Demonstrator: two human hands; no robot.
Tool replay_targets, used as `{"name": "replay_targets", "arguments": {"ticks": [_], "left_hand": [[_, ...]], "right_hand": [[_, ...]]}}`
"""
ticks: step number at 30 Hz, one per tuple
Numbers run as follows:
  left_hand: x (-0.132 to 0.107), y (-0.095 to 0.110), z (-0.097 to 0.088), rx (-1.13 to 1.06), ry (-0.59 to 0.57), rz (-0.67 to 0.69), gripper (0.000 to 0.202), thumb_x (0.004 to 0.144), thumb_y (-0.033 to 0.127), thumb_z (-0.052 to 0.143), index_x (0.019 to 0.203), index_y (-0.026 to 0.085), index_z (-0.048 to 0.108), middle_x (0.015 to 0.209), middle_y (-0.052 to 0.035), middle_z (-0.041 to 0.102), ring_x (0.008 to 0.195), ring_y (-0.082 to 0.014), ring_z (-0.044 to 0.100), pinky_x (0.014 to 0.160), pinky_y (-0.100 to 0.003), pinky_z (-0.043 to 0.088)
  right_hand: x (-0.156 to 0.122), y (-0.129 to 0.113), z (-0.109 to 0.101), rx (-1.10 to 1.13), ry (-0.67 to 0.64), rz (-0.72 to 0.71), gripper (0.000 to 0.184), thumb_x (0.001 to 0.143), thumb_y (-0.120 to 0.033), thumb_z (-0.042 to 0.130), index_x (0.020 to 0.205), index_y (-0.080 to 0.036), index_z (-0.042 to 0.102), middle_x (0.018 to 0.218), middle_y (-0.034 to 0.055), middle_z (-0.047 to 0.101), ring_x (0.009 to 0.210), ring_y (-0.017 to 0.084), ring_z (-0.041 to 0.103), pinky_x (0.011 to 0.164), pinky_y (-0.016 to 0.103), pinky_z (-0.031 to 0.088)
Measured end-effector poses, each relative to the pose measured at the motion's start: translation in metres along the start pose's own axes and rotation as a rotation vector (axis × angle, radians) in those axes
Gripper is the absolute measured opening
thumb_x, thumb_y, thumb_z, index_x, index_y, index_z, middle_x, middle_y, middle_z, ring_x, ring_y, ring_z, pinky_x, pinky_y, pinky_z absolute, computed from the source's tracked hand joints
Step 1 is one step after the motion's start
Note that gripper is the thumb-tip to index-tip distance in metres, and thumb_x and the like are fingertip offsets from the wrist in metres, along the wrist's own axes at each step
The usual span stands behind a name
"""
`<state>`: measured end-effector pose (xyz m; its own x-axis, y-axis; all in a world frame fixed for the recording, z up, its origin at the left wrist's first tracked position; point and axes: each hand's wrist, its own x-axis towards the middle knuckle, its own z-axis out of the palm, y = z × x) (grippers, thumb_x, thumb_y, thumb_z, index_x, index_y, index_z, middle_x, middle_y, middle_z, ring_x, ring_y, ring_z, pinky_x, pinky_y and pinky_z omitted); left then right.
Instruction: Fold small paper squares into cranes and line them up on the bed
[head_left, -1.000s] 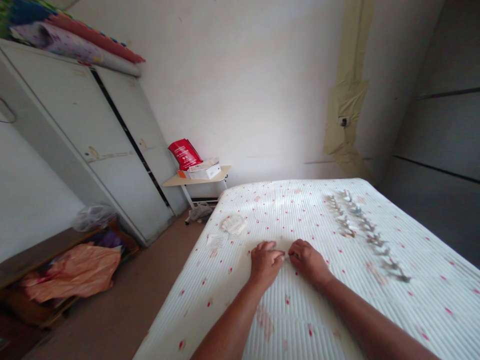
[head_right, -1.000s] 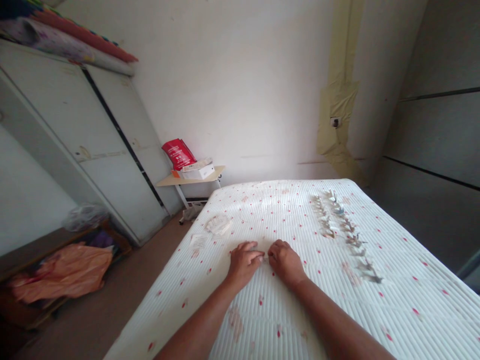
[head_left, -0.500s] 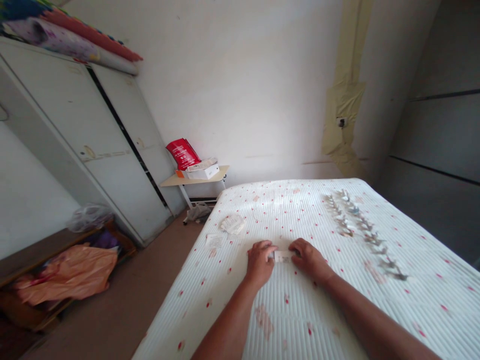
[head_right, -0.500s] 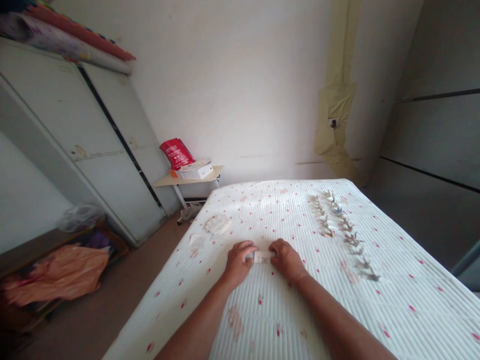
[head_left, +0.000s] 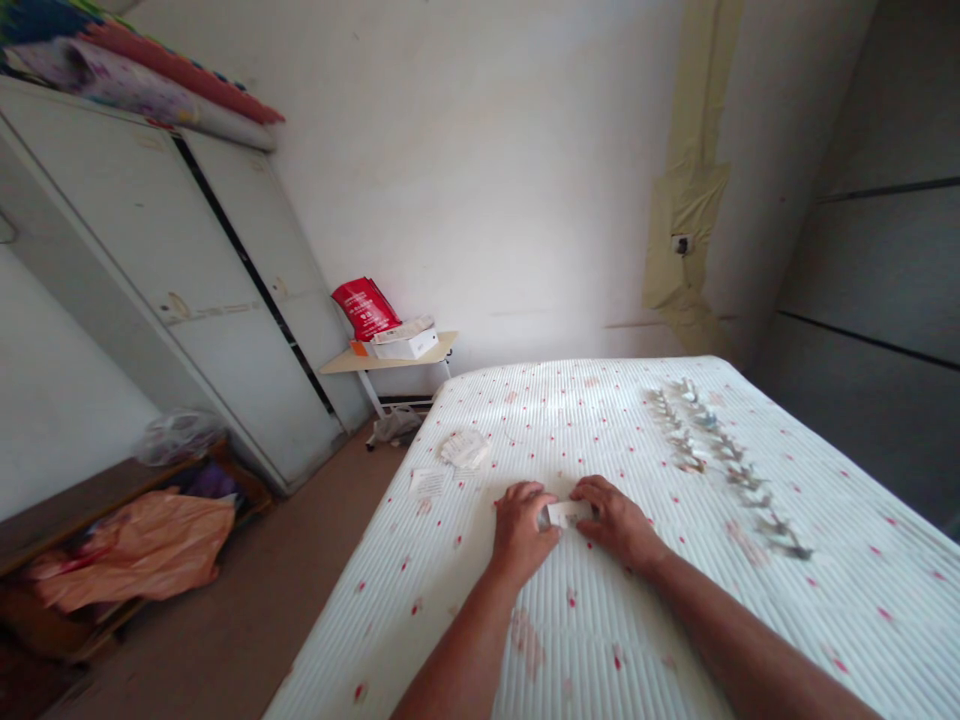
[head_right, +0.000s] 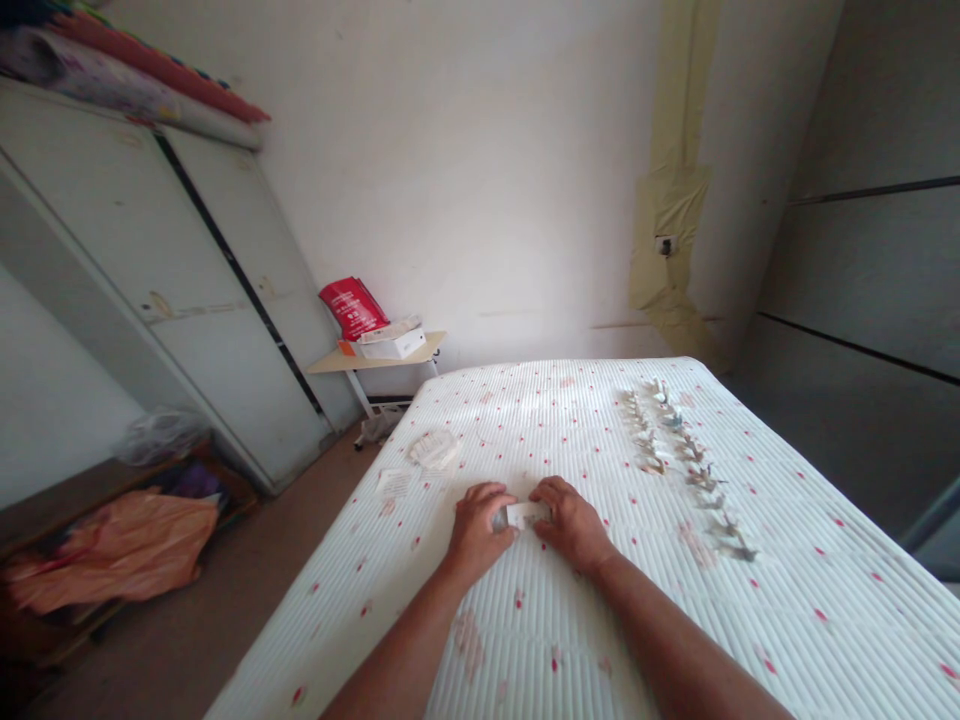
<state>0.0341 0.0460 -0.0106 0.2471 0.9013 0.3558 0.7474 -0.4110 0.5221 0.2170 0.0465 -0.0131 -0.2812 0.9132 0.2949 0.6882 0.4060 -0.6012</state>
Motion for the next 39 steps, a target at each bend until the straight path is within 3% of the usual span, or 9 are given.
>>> {"name": "replay_targets", "arguments": {"ticks": [7,13,22,28,39], "left_hand": [[-0.001,0.0,0.001,-0.1,0.057,0.111,0.027,0.058,0.005,0.062,0.081,0.021,0.062,0.104,-0.0025,0.058,0.104,-0.0194,0.047,0.092,-0.036,0.038],[-0.002,0.003,0.0,-0.107,0.03,0.115,0.025,0.06,0.003,0.058,0.077,0.02,0.059,0.099,-0.0028,0.059,0.102,-0.0198,0.048,0.089,-0.035,0.039],[0.0,0.003,0.0,-0.073,0.002,0.075,0.028,0.063,0.009,0.062,0.088,0.021,0.061,0.091,-0.0013,0.062,0.093,-0.0192,0.05,0.088,-0.035,0.038],[0.0,0.003,-0.001,-0.079,0.0,0.09,0.034,0.064,0.01,0.063,0.096,0.021,0.061,0.096,-0.001,0.064,0.095,-0.0188,0.051,0.094,-0.037,0.035],[0.0,0.002,-0.002,-0.053,-0.052,0.075,0.032,0.067,0.012,0.06,0.097,0.023,0.064,0.099,-0.0022,0.063,0.097,-0.0198,0.051,0.09,-0.036,0.038]], "right_hand": [[-0.004,-0.012,-0.004,-0.075,0.028,-0.046,0.03,0.065,-0.007,0.047,0.09,-0.02,0.056,0.105,0.004,0.054,0.087,0.015,0.057,0.074,0.024,0.044],[-0.005,-0.014,-0.005,-0.192,0.014,-0.12,0.033,0.068,-0.006,0.047,0.096,-0.021,0.058,0.11,0.0057,0.056,0.092,0.016,0.058,0.079,0.026,0.046],[-0.006,-0.015,-0.008,-0.355,0.033,-0.153,0.031,0.074,-0.009,0.05,0.1,-0.02,0.061,0.118,0.0086,0.058,0.099,0.021,0.058,0.083,0.033,0.047],[-0.007,-0.017,-0.012,-0.341,0.055,-0.191,0.025,0.076,-0.011,0.051,0.095,-0.021,0.064,0.115,0.0075,0.061,0.098,0.021,0.057,0.084,0.034,0.045],[-0.007,-0.026,-0.018,-0.385,0.041,-0.314,0.015,0.08,-0.015,0.052,0.083,-0.02,0.065,0.104,0.0089,0.062,0.095,0.023,0.051,0.079,0.035,0.038]]}}
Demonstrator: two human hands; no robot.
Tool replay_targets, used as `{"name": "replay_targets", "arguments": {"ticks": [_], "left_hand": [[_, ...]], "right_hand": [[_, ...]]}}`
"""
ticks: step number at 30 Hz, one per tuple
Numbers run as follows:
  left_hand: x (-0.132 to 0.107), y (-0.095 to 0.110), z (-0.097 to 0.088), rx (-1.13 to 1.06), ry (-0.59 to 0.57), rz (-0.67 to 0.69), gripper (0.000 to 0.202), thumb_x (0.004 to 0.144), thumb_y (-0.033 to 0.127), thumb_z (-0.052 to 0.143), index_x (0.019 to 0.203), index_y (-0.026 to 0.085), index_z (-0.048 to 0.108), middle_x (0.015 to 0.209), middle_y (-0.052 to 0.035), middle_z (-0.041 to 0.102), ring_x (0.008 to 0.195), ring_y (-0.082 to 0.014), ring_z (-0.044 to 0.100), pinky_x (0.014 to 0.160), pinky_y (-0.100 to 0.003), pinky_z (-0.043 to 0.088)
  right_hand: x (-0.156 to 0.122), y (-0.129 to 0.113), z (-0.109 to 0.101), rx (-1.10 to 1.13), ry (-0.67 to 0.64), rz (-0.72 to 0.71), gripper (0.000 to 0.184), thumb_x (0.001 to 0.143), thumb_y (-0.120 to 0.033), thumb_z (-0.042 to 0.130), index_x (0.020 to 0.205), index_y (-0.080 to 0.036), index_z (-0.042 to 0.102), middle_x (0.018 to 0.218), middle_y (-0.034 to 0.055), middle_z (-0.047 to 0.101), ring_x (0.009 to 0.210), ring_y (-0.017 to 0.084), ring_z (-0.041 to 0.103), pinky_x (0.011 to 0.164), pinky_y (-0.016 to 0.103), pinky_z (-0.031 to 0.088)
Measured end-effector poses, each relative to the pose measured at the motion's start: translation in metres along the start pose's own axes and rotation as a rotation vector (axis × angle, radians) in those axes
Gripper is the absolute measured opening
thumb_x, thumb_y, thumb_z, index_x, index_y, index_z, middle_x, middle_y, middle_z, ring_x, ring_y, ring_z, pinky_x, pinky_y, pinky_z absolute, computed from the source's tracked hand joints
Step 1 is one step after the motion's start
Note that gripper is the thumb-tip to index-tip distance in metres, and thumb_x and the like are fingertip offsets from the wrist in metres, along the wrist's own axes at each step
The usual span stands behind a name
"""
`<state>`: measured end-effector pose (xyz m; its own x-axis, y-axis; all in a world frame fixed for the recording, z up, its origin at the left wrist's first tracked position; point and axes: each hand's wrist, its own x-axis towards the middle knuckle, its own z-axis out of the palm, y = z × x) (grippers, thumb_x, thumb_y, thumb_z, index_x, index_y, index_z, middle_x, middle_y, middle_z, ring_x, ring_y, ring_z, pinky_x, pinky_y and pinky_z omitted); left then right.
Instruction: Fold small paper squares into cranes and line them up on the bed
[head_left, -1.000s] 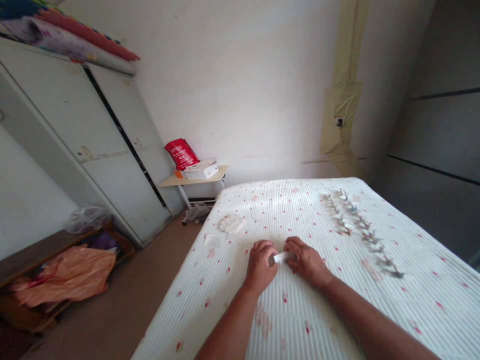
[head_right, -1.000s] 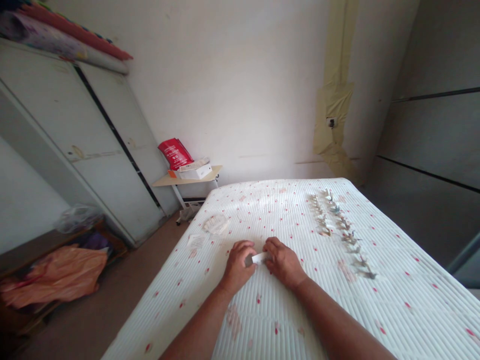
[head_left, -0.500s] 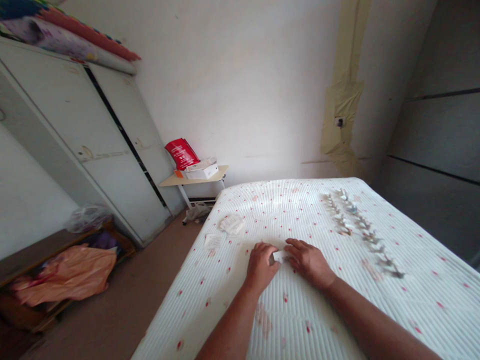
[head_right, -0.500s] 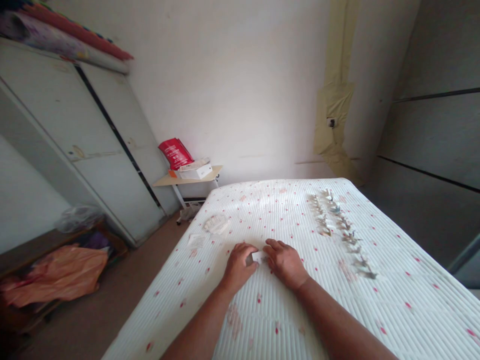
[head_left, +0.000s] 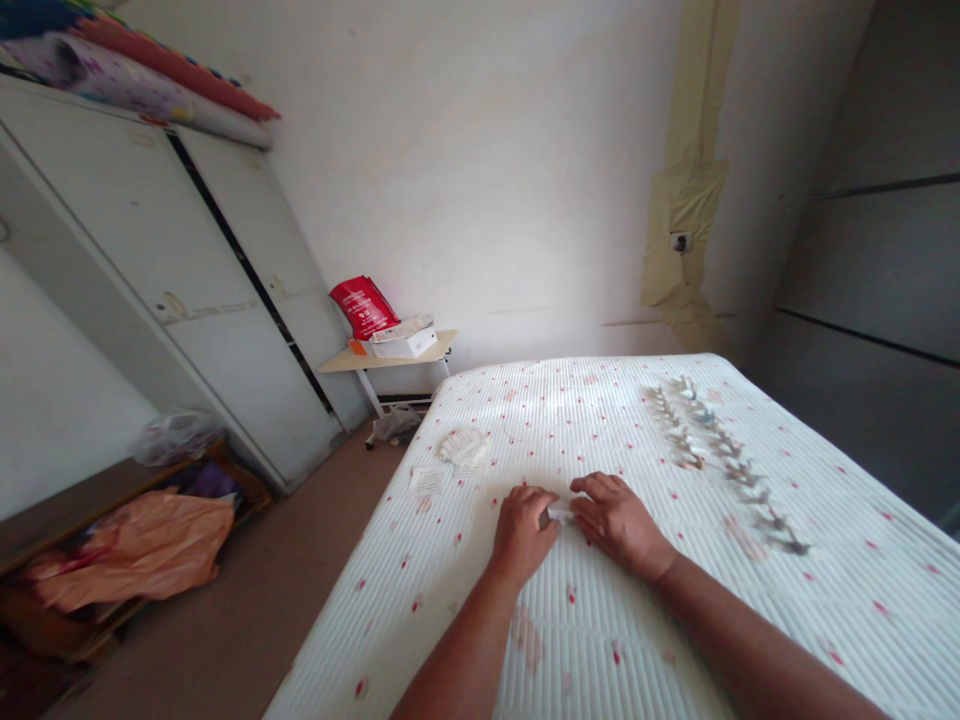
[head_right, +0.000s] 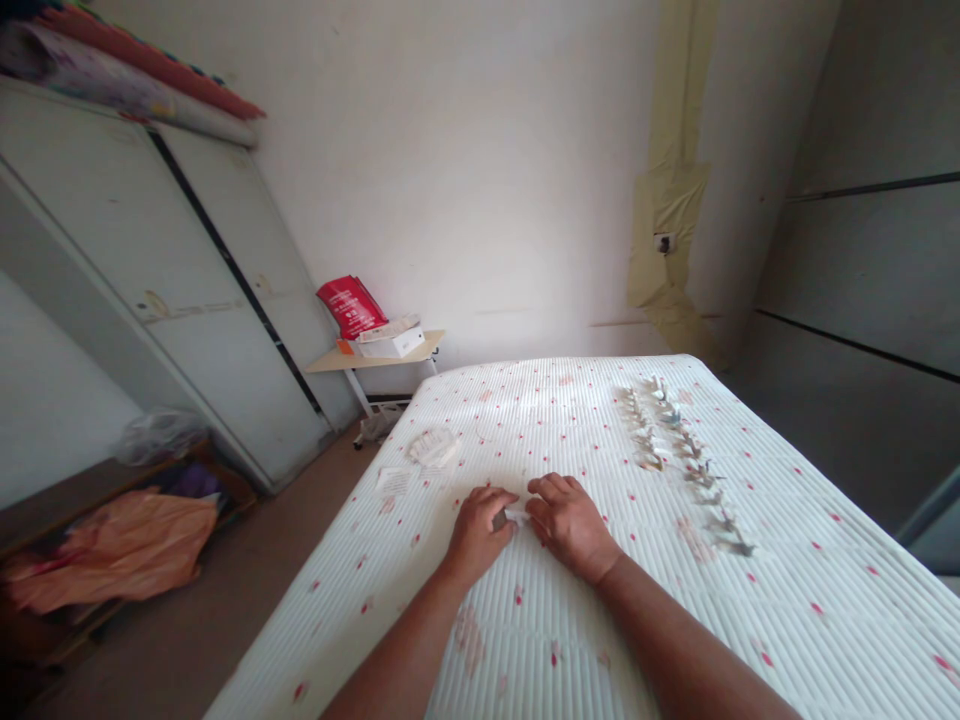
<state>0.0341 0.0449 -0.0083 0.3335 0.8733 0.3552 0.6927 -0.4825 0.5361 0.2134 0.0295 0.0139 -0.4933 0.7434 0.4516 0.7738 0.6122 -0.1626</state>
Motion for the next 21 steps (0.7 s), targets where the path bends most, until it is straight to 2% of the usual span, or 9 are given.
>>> {"name": "replay_targets", "arguments": {"ticks": [3,6,10,13,15,19,21], "left_hand": [[0.0,-0.002,0.002,-0.018,0.01,0.006,0.036,0.065,0.011,0.061,0.099,0.022,0.063,0.099,-0.0023,0.063,0.097,-0.0198,0.051,0.09,-0.036,0.038],[-0.001,-0.002,0.003,-0.042,0.023,0.011,0.045,0.062,0.009,0.062,0.104,0.022,0.06,0.102,-0.0022,0.063,0.099,-0.0197,0.051,0.093,-0.037,0.037],[-0.001,-0.002,-0.002,-0.109,0.03,-0.016,0.041,0.06,0.011,0.062,0.1,0.021,0.061,0.102,-0.0031,0.062,0.101,-0.0206,0.051,0.093,-0.037,0.038],[-0.001,-0.003,-0.006,-0.235,0.036,-0.048,0.04,0.062,0.013,0.061,0.101,0.02,0.061,0.105,-0.0036,0.061,0.103,-0.0203,0.051,0.094,-0.035,0.038],[-0.001,-0.003,-0.007,-0.367,0.006,-0.059,0.041,0.065,0.014,0.058,0.106,0.02,0.059,0.107,-0.0034,0.061,0.103,-0.0193,0.052,0.095,-0.034,0.038],[-0.001,0.0,-0.004,-0.685,-0.074,-0.162,0.058,0.071,0.013,0.051,0.127,0.02,0.04,0.108,-0.0048,0.061,0.103,-0.0177,0.055,0.09,-0.031,0.042],[-0.001,0.004,-0.002,-0.774,-0.093,-0.217,0.064,0.073,0.013,0.049,0.133,0.02,0.03,0.101,-0.004,0.063,0.095,-0.0166,0.058,0.083,-0.029,0.044]], "right_hand": [[0.0,-0.003,0.0,0.001,-0.061,-0.028,0.015,0.082,-0.016,0.049,0.075,-0.018,0.062,0.084,0.0077,0.062,0.082,0.02,0.051,0.073,0.032,0.037],[-0.002,-0.004,0.001,0.143,-0.063,0.016,0.017,0.083,-0.019,0.045,0.073,-0.018,0.058,0.073,0.0045,0.058,0.072,0.017,0.05,0.068,0.03,0.037],[-0.002,-0.001,0.005,0.643,0.032,0.283,0.016,0.083,-0.03,0.046,0.073,-0.019,0.05,0.066,-0.0013,0.054,0.061,0.012,0.049,0.059,0.024,0.038],[0.001,0.0,0.008,1.02,0.107,0.441,0.028,0.076,-0.045,0.053,0.068,-0.02,0.044,0.06,-0.0036,0.05,0.055,0.011,0.047,0.054,0.023,0.038],[0.005,0.0,0.01,1.176,0.14,0.505,0.034,0.069,-0.049,0.06,0.068,-0.02,0.042,0.058,-0.0045,0.048,0.053,0.01,0.046,0.052,0.023,0.037],[0.009,-0.005,0.011,1.368,0.155,0.576,0.037,0.062,-0.043,0.067,0.081,-0.022,0.043,0.064,-0.0041,0.053,0.054,0.011,0.05,0.052,0.024,0.039],[0.008,-0.008,0.011,1.443,0.14,0.584,0.041,0.063,-0.038,0.067,0.093,-0.023,0.042,0.068,-0.0038,0.056,0.056,0.012,0.053,0.054,0.025,0.041]]}}
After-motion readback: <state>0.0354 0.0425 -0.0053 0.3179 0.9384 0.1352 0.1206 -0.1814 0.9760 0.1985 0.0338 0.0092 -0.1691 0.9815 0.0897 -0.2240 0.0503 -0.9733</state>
